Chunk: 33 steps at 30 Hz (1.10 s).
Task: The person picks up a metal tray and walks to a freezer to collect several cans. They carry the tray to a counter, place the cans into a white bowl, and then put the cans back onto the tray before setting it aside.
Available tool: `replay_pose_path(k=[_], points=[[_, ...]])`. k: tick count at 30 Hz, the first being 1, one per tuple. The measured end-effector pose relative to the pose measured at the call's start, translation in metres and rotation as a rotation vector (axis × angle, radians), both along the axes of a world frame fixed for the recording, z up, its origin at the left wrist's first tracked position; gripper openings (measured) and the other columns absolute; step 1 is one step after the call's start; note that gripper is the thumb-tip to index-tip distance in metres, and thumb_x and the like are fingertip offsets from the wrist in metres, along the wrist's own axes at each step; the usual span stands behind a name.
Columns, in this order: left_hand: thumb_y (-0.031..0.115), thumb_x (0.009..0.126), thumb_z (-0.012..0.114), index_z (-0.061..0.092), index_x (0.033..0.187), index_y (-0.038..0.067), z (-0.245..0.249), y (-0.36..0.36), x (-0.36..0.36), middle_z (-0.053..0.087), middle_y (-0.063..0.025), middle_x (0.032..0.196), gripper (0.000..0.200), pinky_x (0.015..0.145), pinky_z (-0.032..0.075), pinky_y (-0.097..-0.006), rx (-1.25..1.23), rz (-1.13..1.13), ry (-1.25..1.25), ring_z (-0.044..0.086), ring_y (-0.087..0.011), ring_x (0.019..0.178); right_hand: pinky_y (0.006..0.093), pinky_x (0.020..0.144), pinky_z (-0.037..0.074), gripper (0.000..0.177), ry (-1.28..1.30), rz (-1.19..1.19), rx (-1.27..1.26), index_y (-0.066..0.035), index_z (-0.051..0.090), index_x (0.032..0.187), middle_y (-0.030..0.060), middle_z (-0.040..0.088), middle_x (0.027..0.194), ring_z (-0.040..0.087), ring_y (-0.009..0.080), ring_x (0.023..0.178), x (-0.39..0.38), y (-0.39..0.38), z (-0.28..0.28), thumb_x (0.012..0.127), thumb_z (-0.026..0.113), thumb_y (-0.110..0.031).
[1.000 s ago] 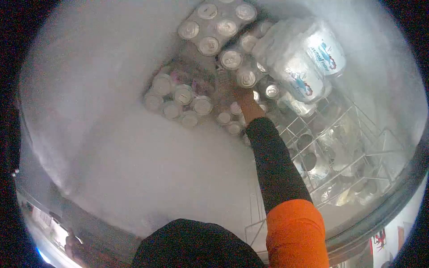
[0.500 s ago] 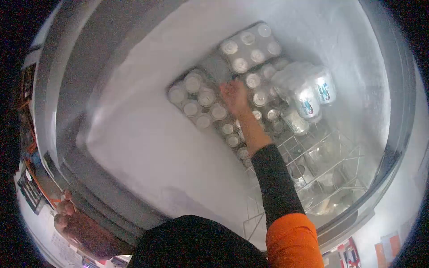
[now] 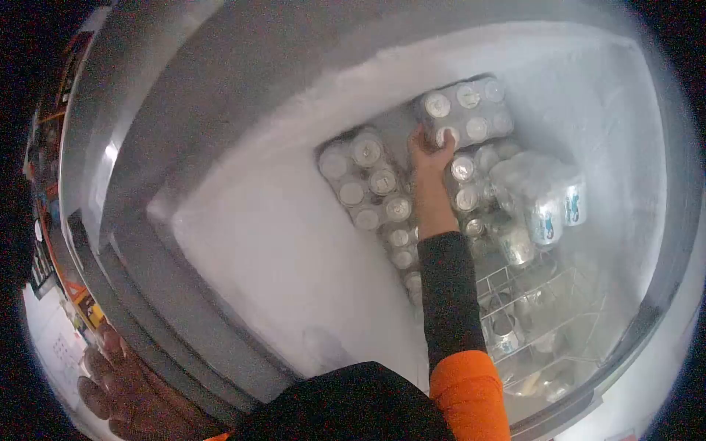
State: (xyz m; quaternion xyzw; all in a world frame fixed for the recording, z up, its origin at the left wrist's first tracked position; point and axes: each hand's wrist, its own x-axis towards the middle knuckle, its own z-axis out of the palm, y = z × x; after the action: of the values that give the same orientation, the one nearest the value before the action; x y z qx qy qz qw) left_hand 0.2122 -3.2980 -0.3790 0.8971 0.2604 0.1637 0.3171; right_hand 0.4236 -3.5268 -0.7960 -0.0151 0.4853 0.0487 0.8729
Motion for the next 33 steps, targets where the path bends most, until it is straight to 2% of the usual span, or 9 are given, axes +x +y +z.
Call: replay_pose_path(k=[5, 10, 19, 21, 23, 24, 26, 30, 33], points=[[0.027, 0.082, 0.04, 0.046, 0.102, 0.003, -0.009, 0.0, -0.002, 0.052, -0.0126, 0.093, 0.031, 0.086, 0.032, -0.0391, 0.006, 0.013, -0.007, 0.045, -0.0252, 0.097, 0.0409, 0.071, 0.041, 0.05, 0.016, -0.036, 0.073, -0.002, 0.037, 0.104, 0.0146, 0.042, 0.098, 0.045, 0.0276, 0.087, -0.007, 0.007, 0.005, 0.066, 0.059, -0.025], [0.027, 0.082, 0.041, 0.046, 0.101, 0.003, -0.02, 0.005, -0.001, 0.052, -0.0125, 0.093, 0.031, 0.087, 0.032, -0.039, 0.008, -0.003, -0.004, 0.045, -0.025, 0.097, 0.0459, 0.079, 0.034, 0.042, 0.076, 0.0, -0.115, -0.005, 0.039, 0.099, 0.0128, 0.043, 0.098, 0.043, 0.0268, 0.089, -0.01, 0.003, -0.002, 0.065, 0.058, -0.021], [0.026, 0.081, 0.041, 0.047, 0.1, 0.003, -0.022, 0.003, 0.013, 0.052, -0.0124, 0.093, 0.031, 0.087, 0.031, -0.039, 0.042, -0.062, -0.003, 0.045, -0.0247, 0.097, 0.043, 0.081, 0.035, 0.046, -0.078, 0.048, 0.078, -0.006, 0.041, 0.103, 0.0117, 0.045, 0.093, 0.041, 0.0263, 0.088, -0.021, -0.013, 0.011, 0.065, 0.06, -0.024], [0.026, 0.081, 0.042, 0.047, 0.1, 0.003, -0.02, 0.003, 0.014, 0.052, -0.0124, 0.093, 0.03, 0.087, 0.031, -0.039, 0.057, -0.074, -0.011, 0.045, -0.0247, 0.097, 0.0359, 0.077, 0.035, 0.041, 0.029, 0.033, -0.062, -0.008, 0.044, 0.098, 0.0116, 0.045, 0.102, 0.043, 0.0251, 0.093, -0.007, -0.016, 0.016, 0.066, 0.06, -0.028], [0.026, 0.081, 0.042, 0.047, 0.1, 0.003, -0.018, 0.004, 0.015, 0.053, -0.0123, 0.092, 0.03, 0.087, 0.031, -0.039, 0.074, -0.087, -0.017, 0.045, -0.0246, 0.097, 0.0384, 0.081, 0.035, 0.048, -0.088, -0.014, -0.058, -0.011, 0.041, 0.109, 0.0105, 0.046, 0.105, 0.041, 0.0268, 0.098, 0.001, -0.005, -0.008, 0.07, 0.059, -0.031], [0.026, 0.081, 0.042, 0.047, 0.1, 0.003, -0.017, 0.004, 0.017, 0.053, -0.0123, 0.092, 0.03, 0.087, 0.031, -0.039, 0.082, -0.101, -0.02, 0.045, -0.0246, 0.097, 0.0379, 0.081, 0.035, 0.048, -0.163, -0.016, -0.335, -0.011, 0.041, 0.109, 0.0095, 0.045, 0.108, 0.041, 0.026, 0.1, 0.005, 0.005, -0.043, 0.07, 0.059, -0.033], [0.026, 0.081, 0.042, 0.047, 0.1, 0.003, -0.017, 0.004, 0.019, 0.053, -0.0123, 0.092, 0.03, 0.087, 0.031, -0.0389, 0.101, -0.123, -0.012, 0.045, -0.0245, 0.097, 0.0374, 0.084, 0.034, 0.05, -0.113, -0.232, -0.187, -0.012, 0.042, 0.111, 0.0078, 0.044, 0.115, 0.041, 0.0242, 0.104, 0.013, 0.003, -0.003, 0.07, 0.059, -0.035], [0.026, 0.081, 0.042, 0.047, 0.099, 0.003, -0.02, 0.006, 0.022, 0.053, -0.0122, 0.092, 0.03, 0.087, 0.031, -0.0389, 0.127, -0.146, -0.013, 0.045, -0.0244, 0.097, 0.0369, 0.083, 0.034, 0.053, -0.139, -0.255, -0.128, -0.013, 0.04, 0.113, 0.0068, 0.041, 0.115, 0.038, 0.0238, 0.103, 0.009, 0.0, 0.0, 0.069, 0.06, -0.036], [0.026, 0.081, 0.042, 0.047, 0.099, 0.003, -0.021, 0.008, 0.024, 0.053, -0.0122, 0.092, 0.03, 0.088, 0.031, -0.0389, 0.149, -0.159, 0.006, 0.045, -0.0243, 0.097, 0.0361, 0.08, 0.035, 0.057, 0.075, -0.223, -0.122, -0.013, 0.037, 0.112, 0.0063, 0.035, 0.113, 0.034, 0.0222, 0.1, 0.0, -0.003, 0.029, 0.067, 0.063, -0.038]])
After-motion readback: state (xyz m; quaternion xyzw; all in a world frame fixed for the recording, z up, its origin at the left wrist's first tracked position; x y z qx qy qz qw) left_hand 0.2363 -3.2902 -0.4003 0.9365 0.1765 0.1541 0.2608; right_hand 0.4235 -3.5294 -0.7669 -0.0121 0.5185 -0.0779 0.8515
